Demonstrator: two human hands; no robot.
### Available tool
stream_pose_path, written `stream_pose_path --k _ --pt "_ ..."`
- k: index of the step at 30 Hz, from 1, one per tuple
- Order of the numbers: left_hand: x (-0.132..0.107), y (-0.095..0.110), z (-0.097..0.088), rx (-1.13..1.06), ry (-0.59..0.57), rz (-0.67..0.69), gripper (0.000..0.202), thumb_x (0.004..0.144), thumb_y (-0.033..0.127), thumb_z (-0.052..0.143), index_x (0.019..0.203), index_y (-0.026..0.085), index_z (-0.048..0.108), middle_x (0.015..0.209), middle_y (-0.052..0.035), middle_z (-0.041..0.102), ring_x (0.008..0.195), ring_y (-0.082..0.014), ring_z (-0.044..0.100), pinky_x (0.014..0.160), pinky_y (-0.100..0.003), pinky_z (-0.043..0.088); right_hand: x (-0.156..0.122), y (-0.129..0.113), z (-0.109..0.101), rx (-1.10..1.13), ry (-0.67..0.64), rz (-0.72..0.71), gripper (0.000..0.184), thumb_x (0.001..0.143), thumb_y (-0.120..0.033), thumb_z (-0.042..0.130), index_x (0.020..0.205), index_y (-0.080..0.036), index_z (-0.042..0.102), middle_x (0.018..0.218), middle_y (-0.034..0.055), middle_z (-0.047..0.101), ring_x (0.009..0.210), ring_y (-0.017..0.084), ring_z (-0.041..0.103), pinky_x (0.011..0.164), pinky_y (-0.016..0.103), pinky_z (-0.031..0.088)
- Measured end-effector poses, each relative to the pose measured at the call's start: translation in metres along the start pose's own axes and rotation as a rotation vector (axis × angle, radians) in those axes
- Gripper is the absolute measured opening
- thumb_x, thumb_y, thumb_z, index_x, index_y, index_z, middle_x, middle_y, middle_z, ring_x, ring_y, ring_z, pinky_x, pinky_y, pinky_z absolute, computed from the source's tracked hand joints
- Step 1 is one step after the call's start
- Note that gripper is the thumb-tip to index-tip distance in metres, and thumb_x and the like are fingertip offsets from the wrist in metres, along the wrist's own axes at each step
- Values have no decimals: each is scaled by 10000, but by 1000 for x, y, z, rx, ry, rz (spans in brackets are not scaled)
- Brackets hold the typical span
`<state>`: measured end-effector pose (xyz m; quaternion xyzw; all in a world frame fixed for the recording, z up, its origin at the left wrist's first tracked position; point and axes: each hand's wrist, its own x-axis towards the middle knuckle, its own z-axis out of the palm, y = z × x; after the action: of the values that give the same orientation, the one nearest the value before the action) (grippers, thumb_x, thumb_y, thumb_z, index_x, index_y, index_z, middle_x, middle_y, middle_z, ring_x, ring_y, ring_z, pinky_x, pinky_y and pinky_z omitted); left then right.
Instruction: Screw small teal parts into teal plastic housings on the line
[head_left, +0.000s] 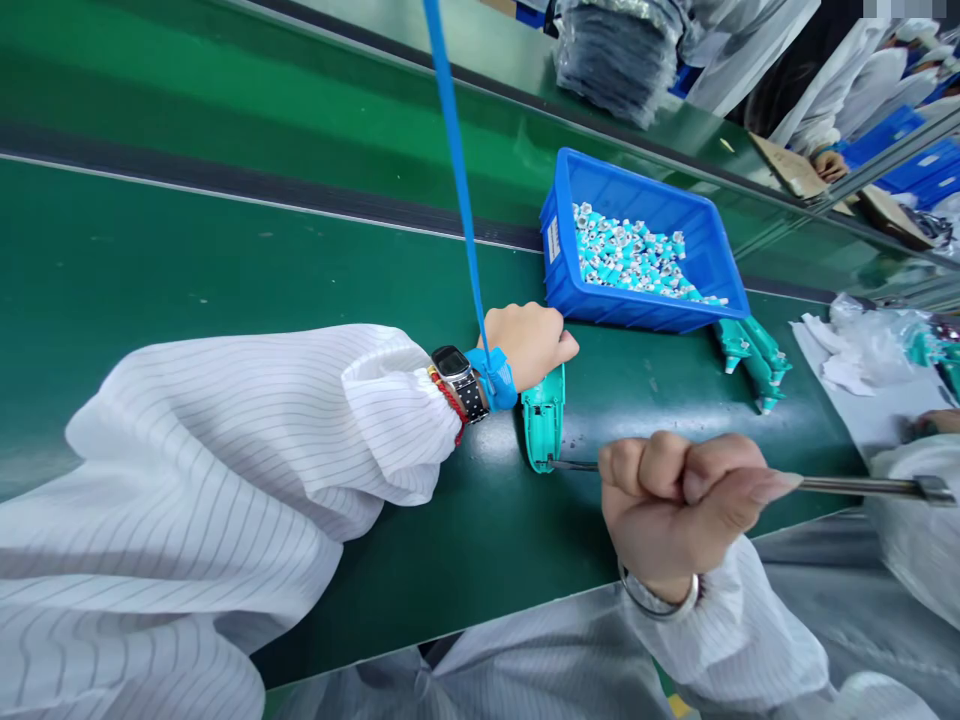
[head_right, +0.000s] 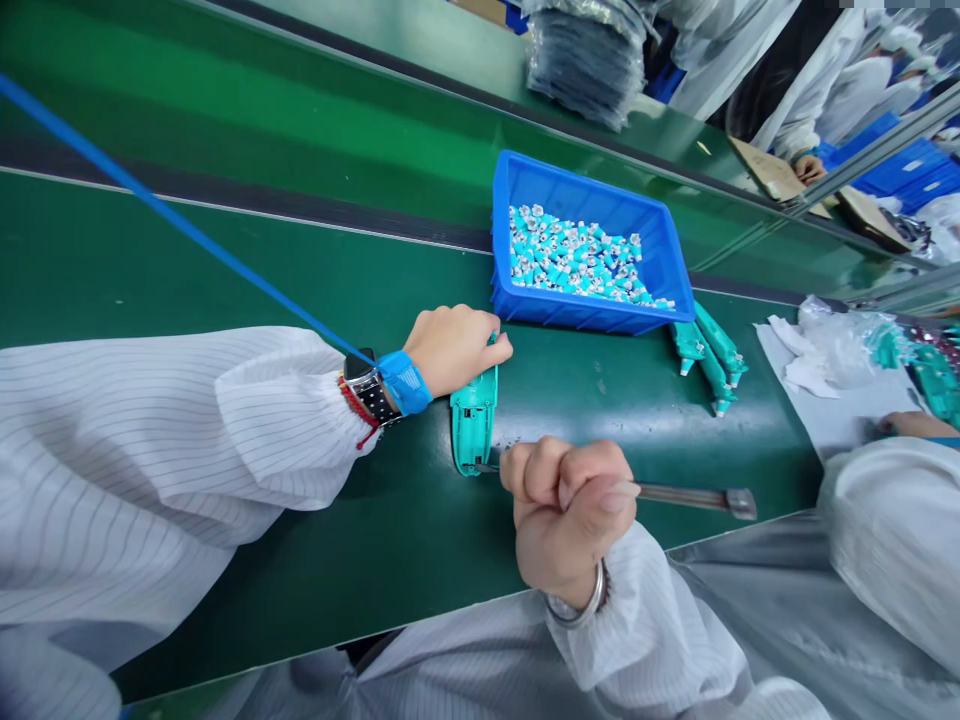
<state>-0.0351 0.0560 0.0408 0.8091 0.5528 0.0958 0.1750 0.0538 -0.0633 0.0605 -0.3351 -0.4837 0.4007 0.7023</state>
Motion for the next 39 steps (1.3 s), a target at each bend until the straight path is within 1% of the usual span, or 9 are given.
stream_pose_path --k 18,20,24,27,30,32,34,36,39 --pt "5 -3 -1 -77 18 -20 354 817 374 388 805 131 644 835 -100 643 839 -252 596 692 -330 411 7 12 4 -10 -26 13 399 883 -437 442 597 -204 291 491 -85 118 359 41 95 344 167 148" --pt "9 -7 -4 -211 -38 -8 372 818 420 414 693 135 618 700 -75 615 742 -225 597 639 -311 409 8 17 0 -5 -17 34 379 891 -435 429 613 -207 308 495 -86 125 359 42 104 349 166 162" --pt "12 -19 -5 -685 -301 7 329 760 406 573 558 155 504 470 14 480 463 -104 481 473 -234 366 9 26 -7 71 -80 -19 351 912 -400 391 628 -205 324 499 -85 148 364 44 134 364 168 176" --pt "11 -28 -2 -930 -331 -57 317 704 378 656 560 150 489 463 42 459 422 -64 417 415 -201 329 26 26 -16 77 -129 33 331 933 -346 342 636 -201 345 497 -82 179 379 54 172 379 180 191" --pt "11 -33 1 -1053 -336 -69 341 656 424 693 583 132 532 502 41 486 447 -51 409 412 -190 307 68 17 -35 -212 -101 -69 320 912 -321 407 621 -190 388 496 -74 257 390 61 244 397 203 210" --pt "11 -34 1 -1107 -359 -82 366 629 451 707 586 125 546 530 31 513 463 -52 421 421 -192 310 106 13 -52 -650 -116 -209 305 878 -323 476 612 -177 452 504 -51 363 442 80 327 450 230 262" --pt "12 -35 -1 -1153 -390 -107 380 612 455 721 575 123 541 530 26 519 463 -54 430 429 -197 316 145 16 -67 -1124 -199 -234 238 831 -299 551 636 -165 529 566 -13 488 543 113 428 554 261 326" --pt "13 -36 -3 -1198 -417 -141 383 601 441 735 558 125 522 508 31 505 450 -53 426 431 -200 314 178 28 -75 -1455 -333 -83 83 782 -219 604 735 -150 608 696 35 592 668 154 512 662 292 365" --pt "14 -37 -6 -1250 -443 -184 381 585 420 750 550 124 514 506 26 512 452 -55 435 435 -201 311 210 56 -76 -1565 -463 79 62 688 -168 684 721 -126 652 688 58 619 686 184 540 687 305 386"
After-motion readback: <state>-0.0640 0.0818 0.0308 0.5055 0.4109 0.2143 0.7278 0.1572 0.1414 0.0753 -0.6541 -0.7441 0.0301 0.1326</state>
